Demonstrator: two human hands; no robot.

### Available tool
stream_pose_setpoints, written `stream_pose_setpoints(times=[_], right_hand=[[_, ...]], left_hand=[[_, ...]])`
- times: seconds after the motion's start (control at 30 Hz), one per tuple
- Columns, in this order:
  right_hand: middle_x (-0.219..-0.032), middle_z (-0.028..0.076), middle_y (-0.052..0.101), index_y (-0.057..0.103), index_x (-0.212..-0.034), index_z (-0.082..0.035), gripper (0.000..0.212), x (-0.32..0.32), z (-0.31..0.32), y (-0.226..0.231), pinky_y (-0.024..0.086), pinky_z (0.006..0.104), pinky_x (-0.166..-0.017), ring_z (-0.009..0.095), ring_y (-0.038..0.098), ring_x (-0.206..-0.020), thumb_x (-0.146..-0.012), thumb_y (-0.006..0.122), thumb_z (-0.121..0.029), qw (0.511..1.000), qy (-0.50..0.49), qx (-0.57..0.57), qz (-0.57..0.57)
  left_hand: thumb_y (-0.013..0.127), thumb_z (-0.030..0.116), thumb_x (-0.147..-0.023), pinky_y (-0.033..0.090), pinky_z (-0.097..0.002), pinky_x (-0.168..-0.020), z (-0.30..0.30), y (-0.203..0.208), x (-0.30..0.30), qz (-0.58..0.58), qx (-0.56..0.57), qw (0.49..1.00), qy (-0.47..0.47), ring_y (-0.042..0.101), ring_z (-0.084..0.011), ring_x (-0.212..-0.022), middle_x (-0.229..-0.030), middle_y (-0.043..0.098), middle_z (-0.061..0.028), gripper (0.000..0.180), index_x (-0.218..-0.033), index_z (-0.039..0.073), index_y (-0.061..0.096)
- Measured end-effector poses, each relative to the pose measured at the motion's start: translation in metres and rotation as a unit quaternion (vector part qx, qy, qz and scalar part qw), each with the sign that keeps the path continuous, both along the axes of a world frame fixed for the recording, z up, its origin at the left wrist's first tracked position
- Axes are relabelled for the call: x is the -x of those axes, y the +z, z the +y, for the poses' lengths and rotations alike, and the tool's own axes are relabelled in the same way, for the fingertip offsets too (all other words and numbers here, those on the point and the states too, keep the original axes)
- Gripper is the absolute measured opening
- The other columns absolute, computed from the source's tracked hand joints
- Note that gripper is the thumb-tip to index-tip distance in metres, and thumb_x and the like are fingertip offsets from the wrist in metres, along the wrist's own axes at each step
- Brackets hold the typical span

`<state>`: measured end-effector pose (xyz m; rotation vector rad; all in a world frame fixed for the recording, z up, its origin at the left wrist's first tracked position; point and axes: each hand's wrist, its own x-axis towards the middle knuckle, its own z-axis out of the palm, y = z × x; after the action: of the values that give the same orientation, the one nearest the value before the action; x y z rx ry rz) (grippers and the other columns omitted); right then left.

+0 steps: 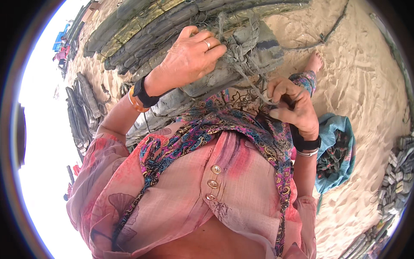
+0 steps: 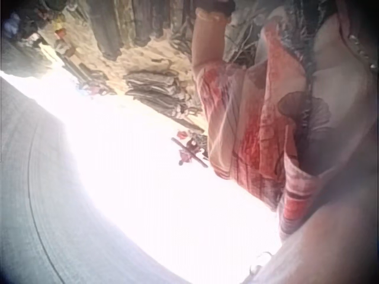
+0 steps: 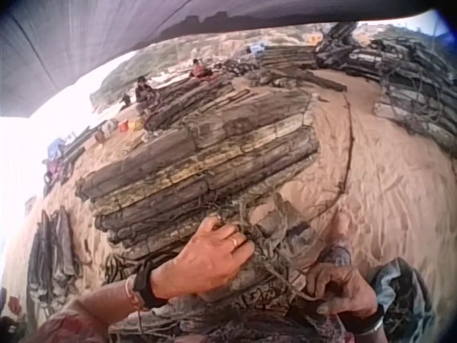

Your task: The recorder is tying ropes around bundles of seaweed fixed to wooden blocks.

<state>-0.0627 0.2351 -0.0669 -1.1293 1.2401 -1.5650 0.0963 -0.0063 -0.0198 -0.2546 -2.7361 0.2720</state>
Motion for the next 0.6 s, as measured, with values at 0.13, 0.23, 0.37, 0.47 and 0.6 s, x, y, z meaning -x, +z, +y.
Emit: stream_pose_setpoints(times=[0.13,0.23,0.37,0.47,0.6], right_hand=[[-0.079,0.0,0.048,0.055,-0.081,-0.005,0.022,0.022,0.0,-0.026,0.031,0.018,-0.058,0.005,0.037,-0.069,-0.064,0.068,0.001,0.998,-0.015,0.031,-0.056],[-0.081,-0.001,0.051,0.061,-0.093,-0.002,0.025,0.008,-0.007,-0.017,0.033,0.0177,-0.055,0.004,0.038,-0.063,-0.07,0.067,0.003,0.972,-0.186,-0.102,0.097],[-0.089,-0.003,0.059,0.065,-0.094,-0.002,0.022,-0.003,-0.009,0.016,0.034,0.0178,-0.052,0.002,0.039,-0.058,-0.073,0.067,0.003,0.921,-0.31,0.0,0.237],[-0.081,0.002,0.061,0.065,-0.086,-0.001,0.014,-0.023,-0.028,0.044,0.038,0.0219,-0.053,0.009,0.046,-0.058,-0.072,0.067,0.003,0.9,-0.279,0.044,0.331],[-0.072,0.009,0.059,0.062,-0.083,-0.004,0.013,-0.037,-0.061,0.034,0.045,0.0325,-0.053,0.025,0.059,-0.06,-0.075,0.068,-0.012,0.847,-0.217,0.004,0.485]], left_hand=[[0.067,0.012,-0.069,0.039,-0.0352,-0.078,0.007,-0.011,0.002,-0.013,-0.094,0.995,-0.012,0.055,-0.0233,-0.09,-0.093,0.056,-0.006,0.035,-0.102,0.007,0.056],[0.067,0.012,-0.071,0.041,-0.035,-0.075,0.001,-0.012,0.005,-0.013,-0.087,0.996,0.0,0.057,-0.0251,-0.087,-0.095,0.056,-0.0075,0.034,-0.103,0.007,0.056],[0.067,0.013,-0.073,0.043,-0.0376,-0.072,-0.012,-0.017,0.005,-0.028,-0.163,0.986,-0.013,0.057,-0.0267,-0.086,-0.092,0.056,-0.0082,0.031,-0.1,0.006,0.056],[0.067,0.014,-0.073,0.044,-0.0401,-0.07,-0.013,-0.019,0.009,-0.041,-0.205,0.978,-0.004,0.057,-0.0292,-0.084,-0.088,0.056,-0.0092,0.027,-0.097,0.004,0.057],[0.067,0.015,-0.073,0.045,-0.0416,-0.07,-0.009,-0.009,0.017,-0.073,-0.203,0.976,0.015,0.057,-0.0315,-0.083,-0.085,0.056,-0.0104,0.026,-0.094,0.003,0.058]])
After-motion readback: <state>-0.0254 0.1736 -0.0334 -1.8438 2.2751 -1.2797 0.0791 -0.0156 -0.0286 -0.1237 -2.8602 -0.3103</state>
